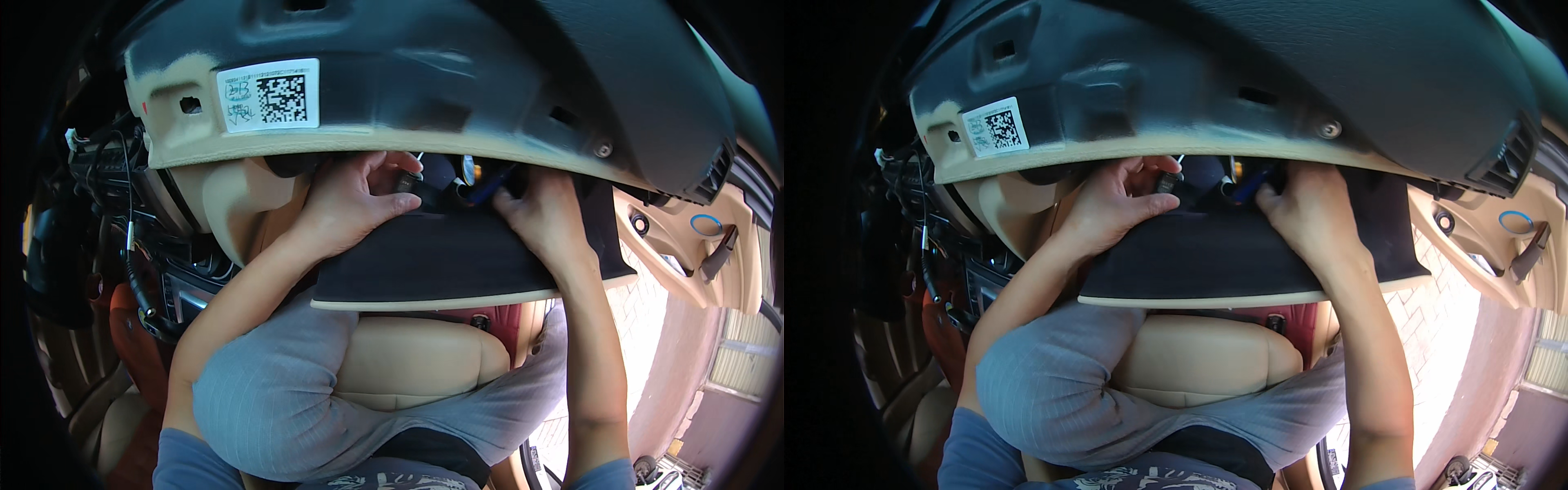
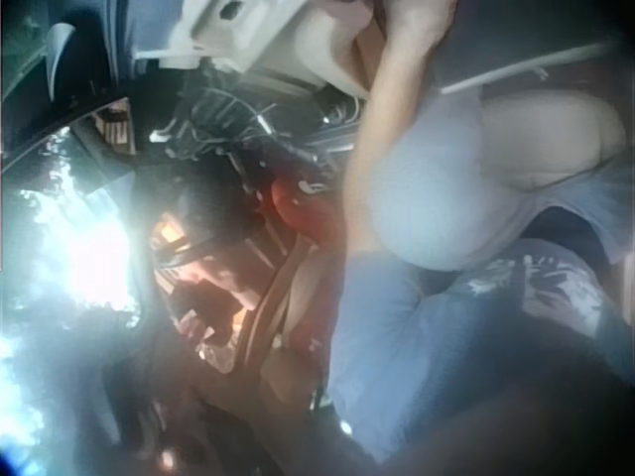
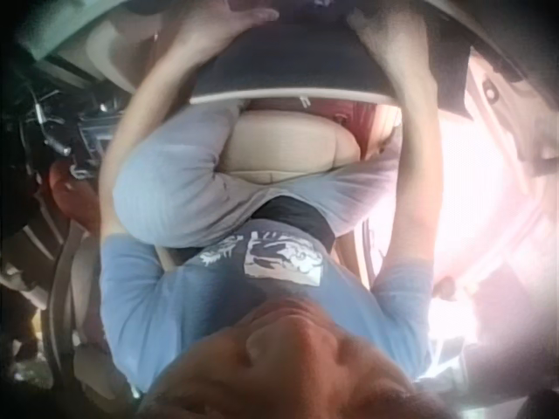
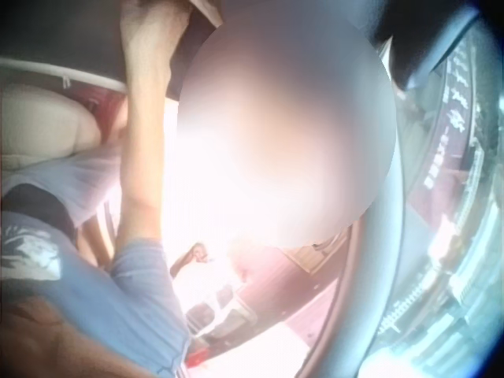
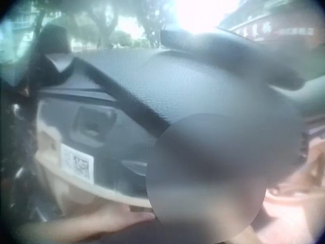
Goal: The person works under the dashboard, connecting a small black electronic module to a wiring harness and securing it with a screwdriver. They use a flashlight to illuminate the confined space and repeatedly adjust the connector and fastener.
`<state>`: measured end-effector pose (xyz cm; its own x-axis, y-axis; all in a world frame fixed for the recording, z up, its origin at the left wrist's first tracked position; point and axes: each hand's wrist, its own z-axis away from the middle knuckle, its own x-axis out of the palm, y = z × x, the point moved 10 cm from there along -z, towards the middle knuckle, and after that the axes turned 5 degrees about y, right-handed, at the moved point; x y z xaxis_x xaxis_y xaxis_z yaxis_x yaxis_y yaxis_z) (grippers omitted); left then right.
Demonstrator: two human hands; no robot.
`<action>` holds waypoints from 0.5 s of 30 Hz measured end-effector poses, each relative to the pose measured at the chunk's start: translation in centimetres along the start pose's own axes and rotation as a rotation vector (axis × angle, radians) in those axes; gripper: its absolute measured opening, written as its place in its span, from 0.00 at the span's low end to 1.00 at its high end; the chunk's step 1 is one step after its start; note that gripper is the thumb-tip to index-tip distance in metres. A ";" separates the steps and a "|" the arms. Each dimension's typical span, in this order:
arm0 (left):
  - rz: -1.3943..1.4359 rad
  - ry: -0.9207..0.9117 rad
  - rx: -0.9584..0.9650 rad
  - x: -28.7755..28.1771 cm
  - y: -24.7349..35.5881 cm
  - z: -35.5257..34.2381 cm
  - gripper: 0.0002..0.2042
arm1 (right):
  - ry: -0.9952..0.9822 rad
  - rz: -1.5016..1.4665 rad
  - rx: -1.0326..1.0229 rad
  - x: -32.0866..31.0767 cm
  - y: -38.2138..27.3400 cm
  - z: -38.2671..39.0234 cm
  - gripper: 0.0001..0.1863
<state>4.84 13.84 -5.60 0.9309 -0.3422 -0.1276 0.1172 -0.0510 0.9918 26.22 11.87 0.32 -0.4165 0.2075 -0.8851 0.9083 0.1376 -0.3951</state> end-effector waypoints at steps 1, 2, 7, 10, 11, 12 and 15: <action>0.057 0.002 -0.009 0.0 -0.2 0.0 0.20 | -0.018 -0.016 0.063 0.1 0.6 0.0 0.31; 0.037 -0.006 -0.026 0.0 -0.4 0.1 0.21 | -0.001 -0.080 0.064 -0.2 0.4 0.2 0.27; -0.006 -0.035 -0.039 -0.2 -0.2 0.5 0.22 | 0.274 -0.207 -0.277 -3.1 -4.9 3.4 0.28; -0.020 0.006 -0.107 -0.9 -0.6 1.2 0.20 | 0.341 -0.204 -0.363 -3.6 -7.1 5.0 0.29; -0.025 0.022 -0.089 -1.0 -0.5 1.5 0.19 | 0.344 -0.169 -0.374 -3.6 -7.7 5.2 0.29; 0.001 0.009 -0.086 -0.9 -0.6 1.6 0.17 | 0.347 -0.133 -0.383 -3.7 -8.2 5.5 0.29; 0.014 0.063 -0.025 -1.5 -0.4 1.9 0.16 | 0.374 -0.102 -0.416 -3.7 -9.7 6.1 0.28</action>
<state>2.73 12.59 -5.86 0.9524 -0.2827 -0.1139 0.1119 -0.0233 0.9935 19.22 3.92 5.90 -0.5561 0.4919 -0.6699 0.8020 0.5290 -0.2774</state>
